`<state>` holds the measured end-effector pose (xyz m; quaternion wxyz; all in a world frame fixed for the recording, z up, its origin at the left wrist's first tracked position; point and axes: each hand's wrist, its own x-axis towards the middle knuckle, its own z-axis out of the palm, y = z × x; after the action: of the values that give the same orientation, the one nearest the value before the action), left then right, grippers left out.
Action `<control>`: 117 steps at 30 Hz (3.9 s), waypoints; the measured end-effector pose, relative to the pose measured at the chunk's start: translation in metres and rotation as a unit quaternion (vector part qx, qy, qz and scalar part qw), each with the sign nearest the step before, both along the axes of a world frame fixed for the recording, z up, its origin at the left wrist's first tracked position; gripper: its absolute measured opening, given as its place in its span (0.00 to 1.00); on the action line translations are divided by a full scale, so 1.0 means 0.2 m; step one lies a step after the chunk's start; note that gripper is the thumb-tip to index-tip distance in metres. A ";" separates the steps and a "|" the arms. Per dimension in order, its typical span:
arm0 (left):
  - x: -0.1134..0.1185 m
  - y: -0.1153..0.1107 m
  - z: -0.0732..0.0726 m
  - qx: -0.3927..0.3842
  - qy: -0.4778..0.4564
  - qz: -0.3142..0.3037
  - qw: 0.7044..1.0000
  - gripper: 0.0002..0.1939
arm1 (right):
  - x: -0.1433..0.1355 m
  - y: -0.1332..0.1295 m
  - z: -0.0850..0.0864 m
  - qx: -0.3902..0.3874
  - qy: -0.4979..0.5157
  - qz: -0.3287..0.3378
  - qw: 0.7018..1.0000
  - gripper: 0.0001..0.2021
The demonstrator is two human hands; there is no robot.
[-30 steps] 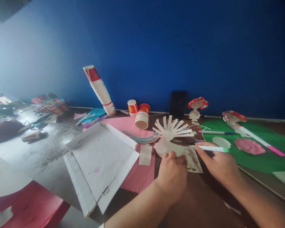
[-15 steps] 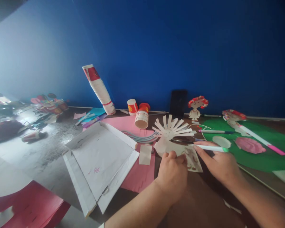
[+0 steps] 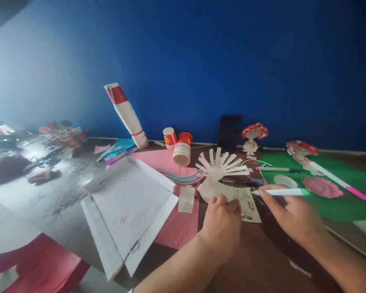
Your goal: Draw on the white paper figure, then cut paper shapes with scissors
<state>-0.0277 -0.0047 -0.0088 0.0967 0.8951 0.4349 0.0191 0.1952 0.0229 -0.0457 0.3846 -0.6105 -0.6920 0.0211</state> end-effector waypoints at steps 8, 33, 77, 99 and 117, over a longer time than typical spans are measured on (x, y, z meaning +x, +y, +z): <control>0.00 -0.01 0.01 0.002 0.007 -0.001 1.000 0.11 | -0.01 0.00 -0.04 -0.007 -0.003 0.016 1.000 0.19; -0.01 -0.01 0.03 -0.008 0.006 0.002 1.000 0.15 | -0.01 -0.01 -0.05 -0.023 0.020 0.043 0.999 0.18; -0.04 -0.04 -0.01 0.030 -0.059 0.044 0.997 0.17 | -0.04 -0.10 0.12 0.045 0.072 0.051 0.995 0.13; -0.04 -0.03 -0.05 0.048 -0.060 0.051 0.996 0.21 | -0.02 -0.11 0.04 -0.051 -0.014 0.202 0.978 0.11; -0.05 -0.04 -0.04 0.024 -0.074 0.049 0.996 0.24 | -0.05 -0.15 0.14 -0.138 -0.040 0.190 0.971 0.14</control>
<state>-0.0378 -0.0117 -0.0170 0.1059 0.8710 0.4691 0.1007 0.1845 -0.0077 -0.0185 0.2574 -0.5153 -0.8007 0.1647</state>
